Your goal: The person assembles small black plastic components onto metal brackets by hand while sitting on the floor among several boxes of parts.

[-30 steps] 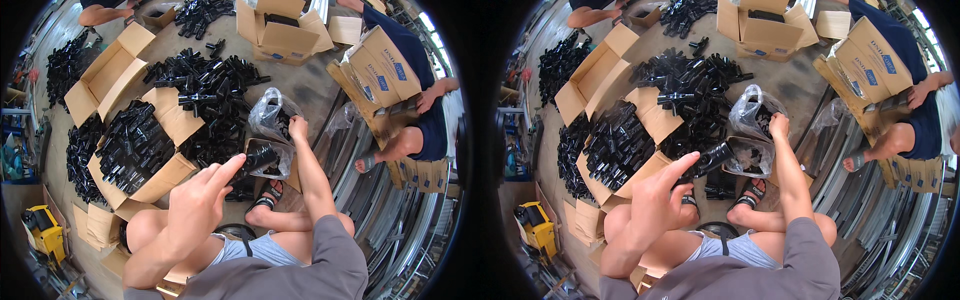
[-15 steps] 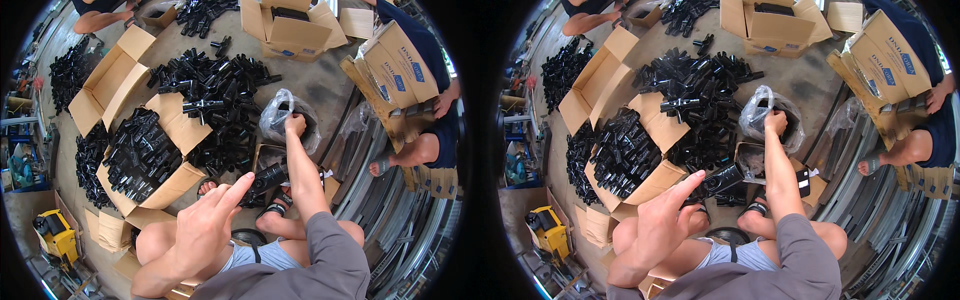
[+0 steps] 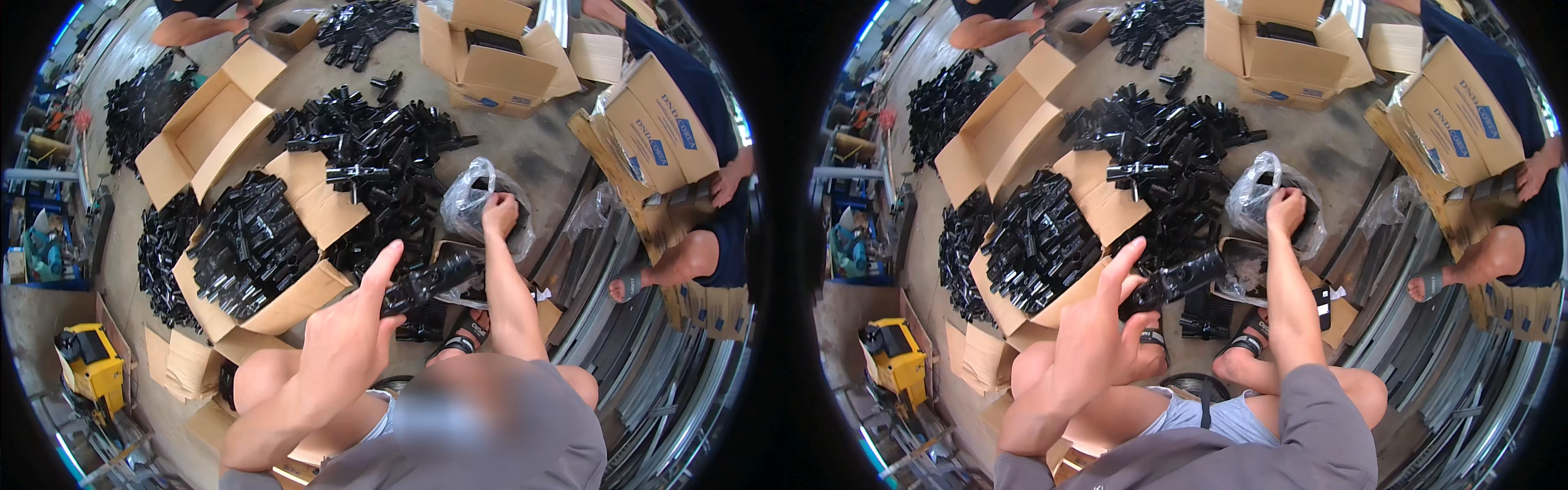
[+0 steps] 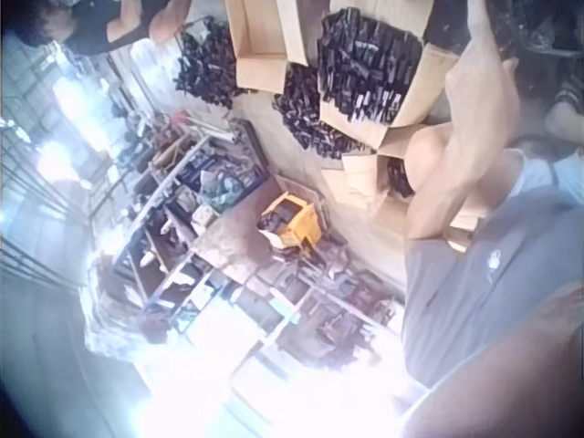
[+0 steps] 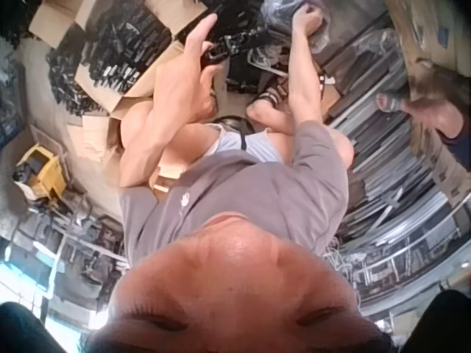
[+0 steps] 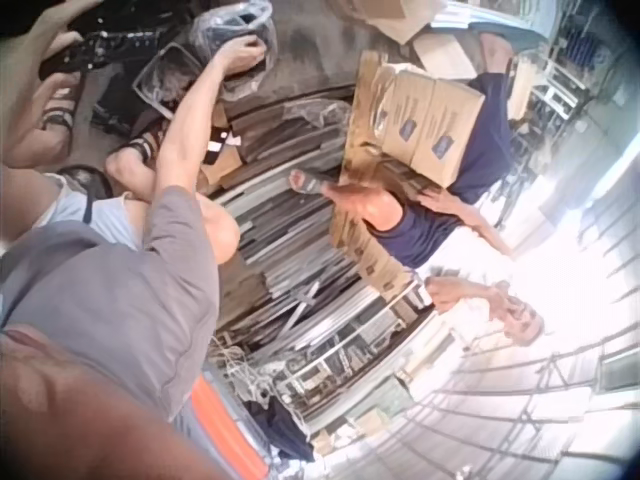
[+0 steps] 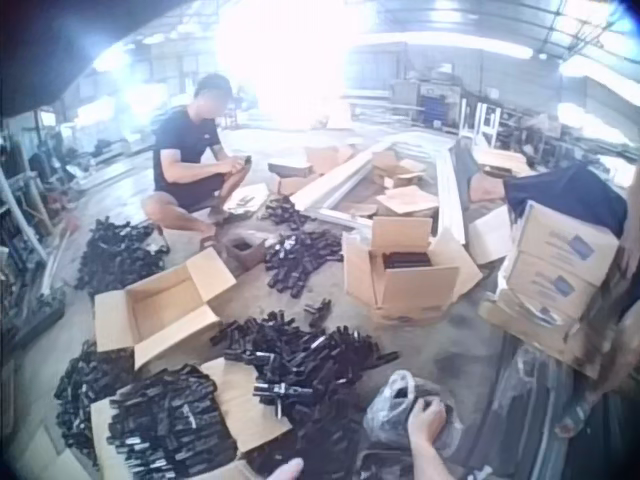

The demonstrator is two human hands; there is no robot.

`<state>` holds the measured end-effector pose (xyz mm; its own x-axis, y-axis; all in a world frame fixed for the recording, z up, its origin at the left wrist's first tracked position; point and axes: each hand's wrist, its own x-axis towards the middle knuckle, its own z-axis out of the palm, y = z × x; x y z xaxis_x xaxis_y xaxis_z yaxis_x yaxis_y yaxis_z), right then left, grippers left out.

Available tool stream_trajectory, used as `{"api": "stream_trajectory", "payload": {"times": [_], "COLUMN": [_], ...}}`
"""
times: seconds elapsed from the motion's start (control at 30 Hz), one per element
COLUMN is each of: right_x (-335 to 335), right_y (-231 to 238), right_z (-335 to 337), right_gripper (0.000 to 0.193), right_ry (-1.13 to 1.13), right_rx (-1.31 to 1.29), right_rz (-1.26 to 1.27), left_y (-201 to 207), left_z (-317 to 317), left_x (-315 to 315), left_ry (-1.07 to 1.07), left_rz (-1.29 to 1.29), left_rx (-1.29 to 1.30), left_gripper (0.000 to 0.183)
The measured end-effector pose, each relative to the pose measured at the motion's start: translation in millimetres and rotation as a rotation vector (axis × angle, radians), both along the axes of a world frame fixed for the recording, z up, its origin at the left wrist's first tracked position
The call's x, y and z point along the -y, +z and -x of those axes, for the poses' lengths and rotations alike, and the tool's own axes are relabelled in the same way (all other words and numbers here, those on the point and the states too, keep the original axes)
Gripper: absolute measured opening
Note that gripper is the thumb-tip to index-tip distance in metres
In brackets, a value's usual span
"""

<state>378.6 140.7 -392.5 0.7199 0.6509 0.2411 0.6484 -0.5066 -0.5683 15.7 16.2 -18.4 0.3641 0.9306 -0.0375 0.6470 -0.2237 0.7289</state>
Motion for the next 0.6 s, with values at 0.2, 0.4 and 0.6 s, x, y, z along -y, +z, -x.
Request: {"api": "stream_trajectory", "payload": {"times": [0.2, 0.4, 0.6], "right_x": [65.2, 120.4, 132.4], "right_y": [240.0, 360.4, 349.3], "right_z": [110.0, 181.8, 191.1], "right_gripper": [0.014, 0.014, 0.013], "right_ry": [0.391, 1.221, 1.219], "right_rx": [-0.536, -0.176, -0.044], "right_rz": [-0.494, -0.389, -0.275], "left_y": [-4.2, -12.0, -12.5], "left_z": [11.2, 12.7, 11.7], "left_x": [-2.2, 2.6, 16.0], "left_ry": [0.044, -0.014, -0.012], "left_rz": [-0.055, -0.228, -0.266], "left_rx": [-0.068, -0.158, -0.150], "left_gripper": [0.096, 0.092, 0.090]}}
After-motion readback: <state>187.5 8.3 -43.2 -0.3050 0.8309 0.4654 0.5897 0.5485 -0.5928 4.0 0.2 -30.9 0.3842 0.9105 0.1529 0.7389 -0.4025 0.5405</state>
